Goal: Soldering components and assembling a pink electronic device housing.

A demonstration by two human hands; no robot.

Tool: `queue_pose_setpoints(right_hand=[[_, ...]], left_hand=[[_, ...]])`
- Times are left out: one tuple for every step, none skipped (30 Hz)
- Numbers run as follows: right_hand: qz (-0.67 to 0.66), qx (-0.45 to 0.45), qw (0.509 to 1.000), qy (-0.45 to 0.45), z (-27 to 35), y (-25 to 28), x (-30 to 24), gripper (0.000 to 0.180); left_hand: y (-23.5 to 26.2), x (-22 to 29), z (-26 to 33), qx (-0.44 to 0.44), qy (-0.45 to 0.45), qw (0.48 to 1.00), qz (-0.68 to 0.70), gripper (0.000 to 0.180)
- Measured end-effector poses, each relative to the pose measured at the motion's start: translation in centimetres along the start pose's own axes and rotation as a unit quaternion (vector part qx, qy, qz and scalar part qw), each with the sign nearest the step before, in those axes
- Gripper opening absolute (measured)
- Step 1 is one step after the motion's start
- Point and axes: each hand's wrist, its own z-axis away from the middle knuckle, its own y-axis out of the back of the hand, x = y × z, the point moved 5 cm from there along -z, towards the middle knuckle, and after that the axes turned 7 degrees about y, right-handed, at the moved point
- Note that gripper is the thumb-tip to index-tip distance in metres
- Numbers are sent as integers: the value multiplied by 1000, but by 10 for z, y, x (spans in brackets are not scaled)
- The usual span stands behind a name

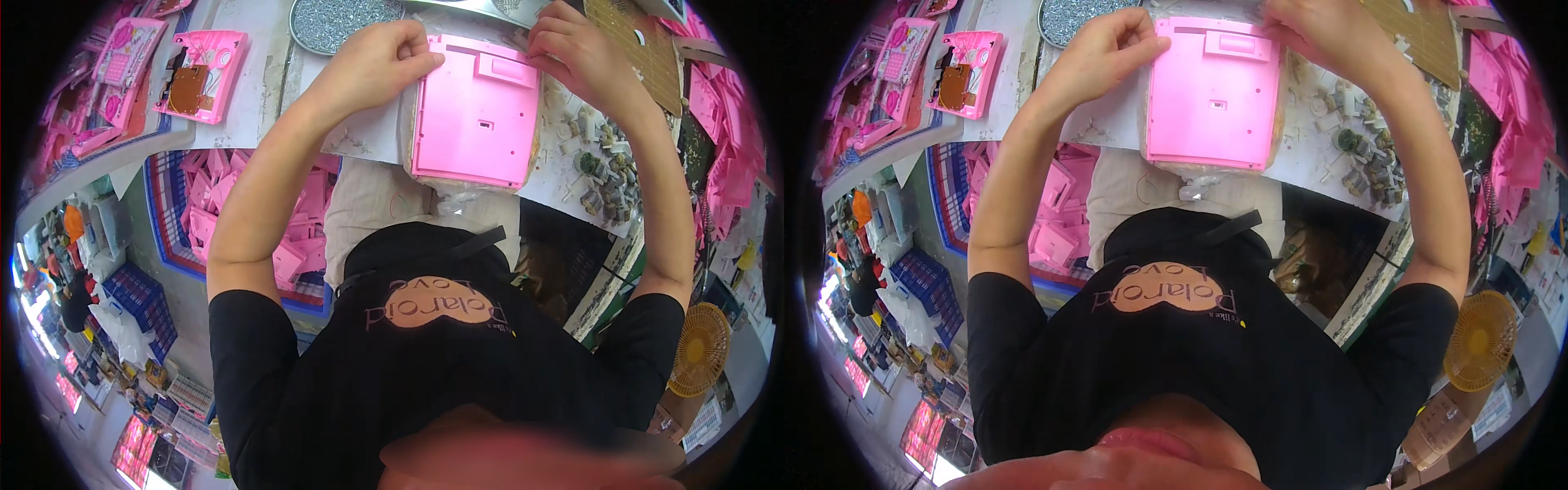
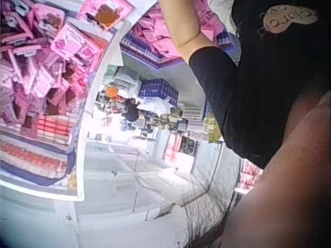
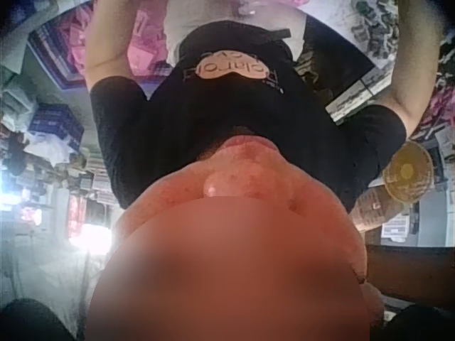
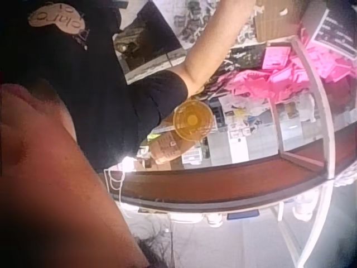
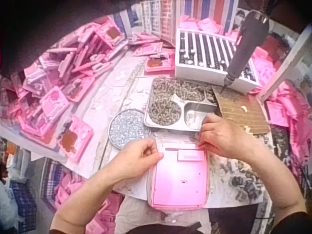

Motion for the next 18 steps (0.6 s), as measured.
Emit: queue_pose_setpoints(right_hand=[[1, -1, 1000, 1, 0, -1, 1, 14], [2, -3, 1000, 1, 0, -1, 1, 14], [9, -11, 1000, 14, -1, -2, 2, 14], [17, -19, 999, 26, -4, -3, 3, 14], [25, -30, 999, 37, -4, -3, 3, 13], [43, -43, 997, 44, -5, -4, 3, 13], [60, -56, 995, 51, -6, -4, 2, 14], [78, -69, 993, 60, -7, -5, 2, 14], [82, -69, 992, 63, -7, -4, 2, 14], [86, -69, 992, 65, -6, -4, 2, 14], [90, -69, 991, 69, -5, -4, 2, 14], [67, -49, 995, 53, -4, -1, 3, 14], [43, -29, 998, 37, 0, 2, 5, 14], [19, -10, 1000, 20, 5, 5, 5, 15], [-17, 31, 999, -15, 13, 7, 5, 12], [-52, 72, 995, -51, 23, 7, 3, 9], [-84, 110, 986, -91, 37, 6, -3, 7], [-89, 144, 978, -124, 49, -3, -11, 12]], left_hand=[[0, 1, -3, -1, -19, 1000, -25, 34], [-1, 2, -6, -2, -38, 998, -49, 35], [-1, 2, -9, -11, -43, 997, -62, 35], [1, 2, -11, -20, -49, 996, -75, 35], [1, 3, -14, -31, -56, 994, -85, 35], [2, 3, -15, -50, -39, 995, -78, 36], [4, 4, -15, -69, -21, 995, -70, 36], [5, 6, -14, -86, -3, 994, -63, 36], [5, 10, -13, -84, -8, 994, -71, 36], [4, 14, -12, -82, -13, 993, -79, 37], [4, 16, -10, -79, -17, 993, -86, 39], [4, 17, -10, -71, -29, 993, -92, 39], [4, 16, -10, -63, -41, 992, -97, 39], [4, 16, -9, -57, -52, 992, -102, 39], [5, 17, -8, -49, -56, 991, -109, 39], [6, 19, -5, -41, -59, 991, -115, 40], [5, 23, -4, -36, -68, 990, -119, 40], [4, 24, -3, -31, -71, 990, -120, 40]])
